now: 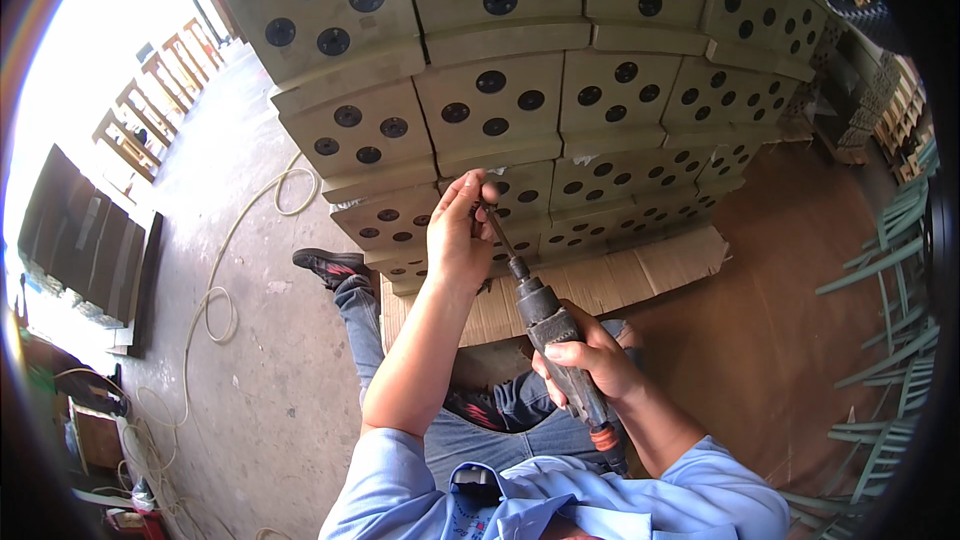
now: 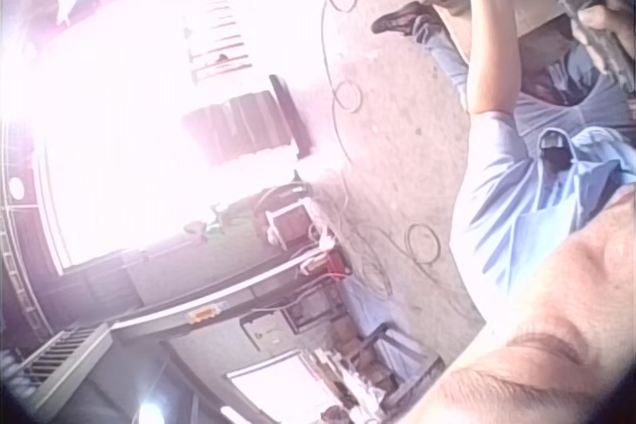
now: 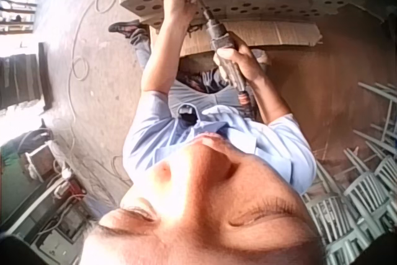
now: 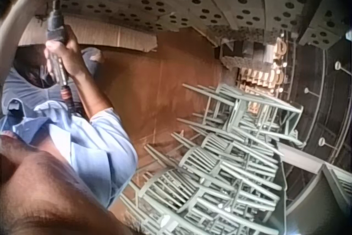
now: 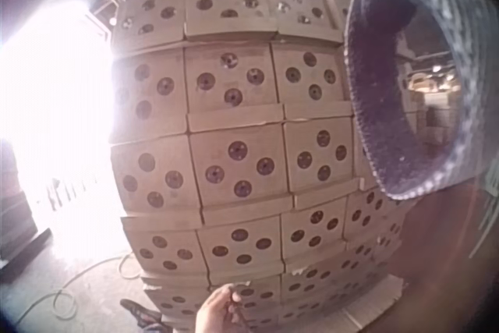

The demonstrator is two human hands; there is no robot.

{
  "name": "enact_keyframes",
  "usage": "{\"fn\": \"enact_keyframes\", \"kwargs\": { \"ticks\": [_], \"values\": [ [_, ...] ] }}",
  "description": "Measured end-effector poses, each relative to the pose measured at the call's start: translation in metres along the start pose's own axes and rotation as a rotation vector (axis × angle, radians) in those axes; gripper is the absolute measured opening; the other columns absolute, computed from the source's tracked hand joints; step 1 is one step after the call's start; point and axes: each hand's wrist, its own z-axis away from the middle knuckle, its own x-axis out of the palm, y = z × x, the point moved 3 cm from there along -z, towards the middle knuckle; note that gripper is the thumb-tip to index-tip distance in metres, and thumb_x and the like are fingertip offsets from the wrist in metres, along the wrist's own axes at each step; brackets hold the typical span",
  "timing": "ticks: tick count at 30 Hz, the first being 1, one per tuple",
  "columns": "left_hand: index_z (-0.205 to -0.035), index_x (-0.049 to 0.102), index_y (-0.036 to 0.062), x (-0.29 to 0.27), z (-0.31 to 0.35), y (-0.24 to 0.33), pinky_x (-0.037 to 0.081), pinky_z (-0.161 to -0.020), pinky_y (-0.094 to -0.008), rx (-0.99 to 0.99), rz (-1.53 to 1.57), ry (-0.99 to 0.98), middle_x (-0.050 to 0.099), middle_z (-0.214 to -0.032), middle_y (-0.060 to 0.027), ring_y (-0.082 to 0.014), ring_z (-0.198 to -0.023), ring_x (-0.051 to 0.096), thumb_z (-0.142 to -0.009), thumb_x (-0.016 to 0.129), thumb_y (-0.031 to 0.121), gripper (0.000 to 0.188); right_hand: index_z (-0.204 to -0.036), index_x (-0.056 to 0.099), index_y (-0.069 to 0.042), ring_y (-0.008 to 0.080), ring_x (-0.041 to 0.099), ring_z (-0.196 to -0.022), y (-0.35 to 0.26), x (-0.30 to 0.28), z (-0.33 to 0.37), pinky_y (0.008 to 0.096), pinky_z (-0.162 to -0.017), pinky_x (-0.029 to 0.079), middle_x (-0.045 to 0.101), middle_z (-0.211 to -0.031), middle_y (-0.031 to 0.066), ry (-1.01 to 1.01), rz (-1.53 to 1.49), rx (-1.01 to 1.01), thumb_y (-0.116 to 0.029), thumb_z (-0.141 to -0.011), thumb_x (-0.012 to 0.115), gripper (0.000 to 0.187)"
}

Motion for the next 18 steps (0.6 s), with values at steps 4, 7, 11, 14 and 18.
{"fn": "enact_keyframes", "kwargs": {
  "ticks": [4,7,11,14,18],
  "values": [
    [-0.111,0.067,0.0094,0.000,-0.001,-0.001,0.033,-0.053,-0.0177,0.022,0.004,-0.005,0.066,-0.086,0.0023,-0.0024,-0.064,0.045,-0.102,0.066,0.020,0.015,-0.122,0.044,-0.004,0.0170,0.060,-0.049,0.000,-0.001,0.000,0.0299,-0.045,0.052,0.060,-0.079,0.0118,0.001,-0.012,0.003,-0.020,-0.090,0.068,0.042],
    [-0.111,0.066,0.0082,0.000,0.000,-0.001,0.032,-0.053,-0.0183,0.033,-0.010,-0.016,0.066,-0.086,0.0008,-0.0032,-0.065,0.044,-0.102,0.065,0.019,0.014,-0.123,0.044,-0.004,0.0172,0.060,-0.049,0.001,-0.002,0.000,0.0300,-0.045,0.052,0.060,-0.080,0.0121,-0.002,-0.036,-0.003,-0.020,-0.090,0.068,0.044],
    [-0.111,0.065,0.0070,0.000,-0.001,0.000,0.031,-0.052,-0.0188,0.023,-0.025,-0.027,0.066,-0.086,-0.0003,-0.0041,-0.066,0.044,-0.103,0.064,0.018,0.014,-0.122,0.045,-0.004,0.0177,0.060,-0.049,0.000,-0.002,-0.001,0.0303,-0.045,0.053,0.060,-0.080,0.0126,0.006,-0.037,0.005,-0.021,-0.089,0.068,0.044],
    [-0.112,0.064,0.0054,0.003,-0.001,0.001,0.031,-0.051,-0.0191,-0.040,-0.021,-0.022,0.066,-0.087,-0.0017,-0.0051,-0.066,0.043,-0.104,0.062,0.019,0.016,-0.122,0.045,-0.004,0.0188,0.061,-0.051,-0.001,-0.002,-0.001,0.0322,-0.046,0.053,0.060,-0.083,0.0135,-0.032,-0.099,0.008,-0.024,-0.091,0.066,0.043],
    [-0.113,0.062,0.0029,0.028,-0.008,0.005,0.031,-0.050,-0.0201,-0.054,0.032,-0.089,0.067,-0.089,-0.0049,-0.0069,-0.067,0.042,-0.106,0.057,0.020,0.018,-0.121,0.048,-0.003,0.0201,0.062,-0.053,-0.005,-0.003,-0.006,0.0346,-0.048,0.053,0.060,-0.087,0.0132,-0.138,-0.386,0.043,-0.032,-0.096,0.058,0.040]
  ]
}}
